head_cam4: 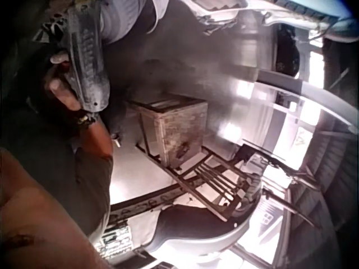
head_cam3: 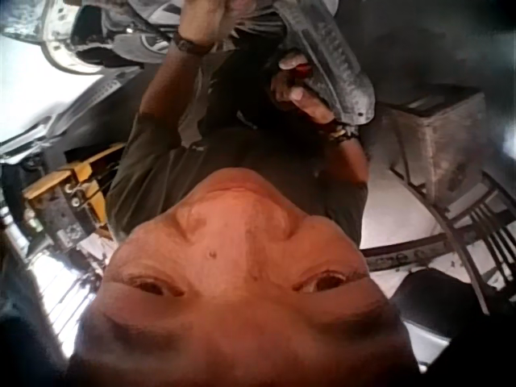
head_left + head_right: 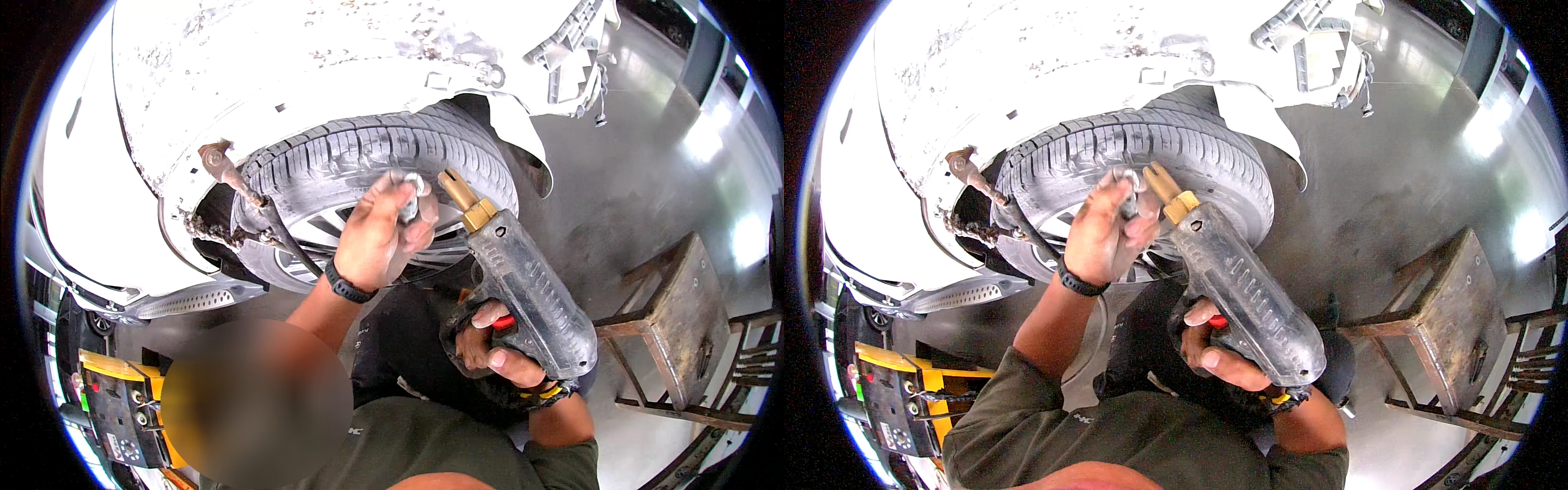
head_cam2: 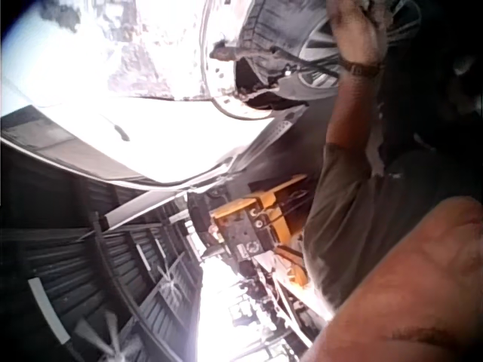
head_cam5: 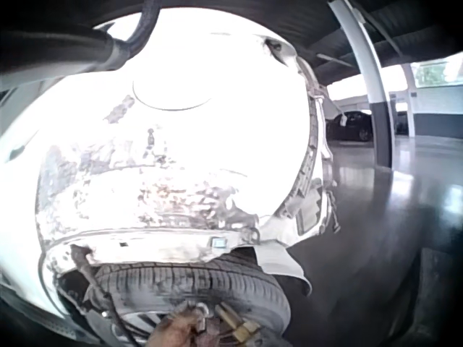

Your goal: The person welds metal rings onto a car fender using a spot welding gun, passes a metal rod through the rings to pull out dents with a slide hammer, and taps the panel with a hammer.

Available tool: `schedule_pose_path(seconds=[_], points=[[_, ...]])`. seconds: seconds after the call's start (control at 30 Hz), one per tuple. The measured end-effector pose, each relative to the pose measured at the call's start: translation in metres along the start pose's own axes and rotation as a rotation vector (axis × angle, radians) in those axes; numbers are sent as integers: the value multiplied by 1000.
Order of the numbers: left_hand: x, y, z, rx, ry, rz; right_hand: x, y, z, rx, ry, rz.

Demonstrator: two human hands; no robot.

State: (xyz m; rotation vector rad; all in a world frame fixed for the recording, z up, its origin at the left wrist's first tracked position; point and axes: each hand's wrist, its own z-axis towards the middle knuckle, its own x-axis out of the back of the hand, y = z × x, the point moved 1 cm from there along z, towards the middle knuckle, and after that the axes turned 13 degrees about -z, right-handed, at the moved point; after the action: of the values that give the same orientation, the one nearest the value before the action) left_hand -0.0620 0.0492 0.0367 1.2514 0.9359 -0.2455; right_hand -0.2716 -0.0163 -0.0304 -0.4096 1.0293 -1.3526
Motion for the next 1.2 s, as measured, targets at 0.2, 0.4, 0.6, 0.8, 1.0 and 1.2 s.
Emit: schedule_pose_path(seconds=[0.2,0.4,0.6,0.8,1.0,1.2], points=[[-24,-6,22,-65,-62,-78,6,-8,-1,16,-20,20],[-36,-12,26,-59,-23,-83,13,-14,-2,-15,-14,11],[-37,-19,32,-174,-38,46,18,-13,-3,-10,1,24],[-31,-12,42,-228,-132,190,20,-16,-5,-85,8,30],[-29,-8,49,-247,-124,247,18,-14,-3,-76,82,28],[-26,-15,51,-160,-113,139,21,-16,1,-80,45,25]])
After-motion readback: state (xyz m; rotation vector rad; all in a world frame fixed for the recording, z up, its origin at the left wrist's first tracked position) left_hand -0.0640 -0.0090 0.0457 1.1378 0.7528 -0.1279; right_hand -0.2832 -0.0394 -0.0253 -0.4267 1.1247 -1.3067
